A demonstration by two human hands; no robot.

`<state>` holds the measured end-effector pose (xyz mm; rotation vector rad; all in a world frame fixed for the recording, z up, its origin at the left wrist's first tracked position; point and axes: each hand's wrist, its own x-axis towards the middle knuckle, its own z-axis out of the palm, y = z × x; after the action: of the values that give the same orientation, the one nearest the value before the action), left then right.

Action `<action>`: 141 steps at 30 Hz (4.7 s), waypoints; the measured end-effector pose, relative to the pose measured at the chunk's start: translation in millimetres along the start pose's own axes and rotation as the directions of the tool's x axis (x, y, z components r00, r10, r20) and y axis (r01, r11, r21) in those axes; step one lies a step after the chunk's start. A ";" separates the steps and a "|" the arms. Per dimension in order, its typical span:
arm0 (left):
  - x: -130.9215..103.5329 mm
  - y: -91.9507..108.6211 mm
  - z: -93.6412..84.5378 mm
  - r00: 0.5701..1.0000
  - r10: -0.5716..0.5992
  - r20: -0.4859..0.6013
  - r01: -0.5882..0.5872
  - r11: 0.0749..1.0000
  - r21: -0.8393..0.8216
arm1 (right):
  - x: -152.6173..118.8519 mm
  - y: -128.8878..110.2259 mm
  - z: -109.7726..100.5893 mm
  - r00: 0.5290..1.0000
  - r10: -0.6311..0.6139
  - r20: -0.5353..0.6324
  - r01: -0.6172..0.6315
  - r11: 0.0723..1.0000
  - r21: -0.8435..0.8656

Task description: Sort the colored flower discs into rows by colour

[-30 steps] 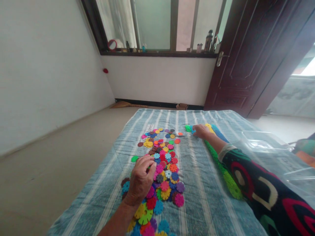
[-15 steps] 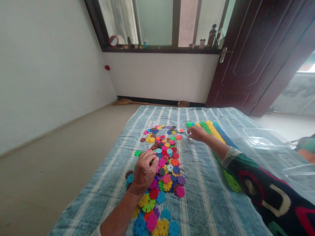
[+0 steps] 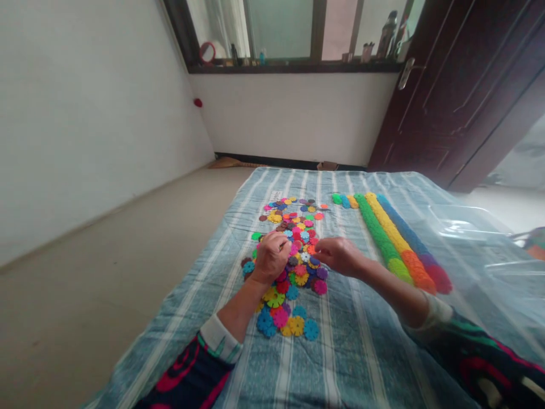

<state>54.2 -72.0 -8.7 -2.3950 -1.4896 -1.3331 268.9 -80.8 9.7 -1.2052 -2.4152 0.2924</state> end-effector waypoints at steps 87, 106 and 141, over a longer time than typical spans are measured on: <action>31.3 -59.0 31.5 0.902 0.026 0.431 -0.128 0.970 0.208 | 74.4 33.8 54.7 0.997 -0.059 -0.050 0.052 0.989 -0.136; -46.4 -67.1 -60.5 0.894 -0.016 0.448 -0.120 0.954 0.275 | -12.3 -110.8 57.6 0.657 -0.744 0.119 0.750 0.661 -0.009; 36.2 -61.8 32.6 0.977 -0.042 0.211 0.019 0.994 0.109 | 86.4 46.8 52.5 0.901 0.011 -0.433 0.006 0.999 0.038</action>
<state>35.8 1.7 -29.4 -2.5224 -1.6080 -0.9980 231.8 16.5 -30.2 -1.1174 -2.0119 0.0582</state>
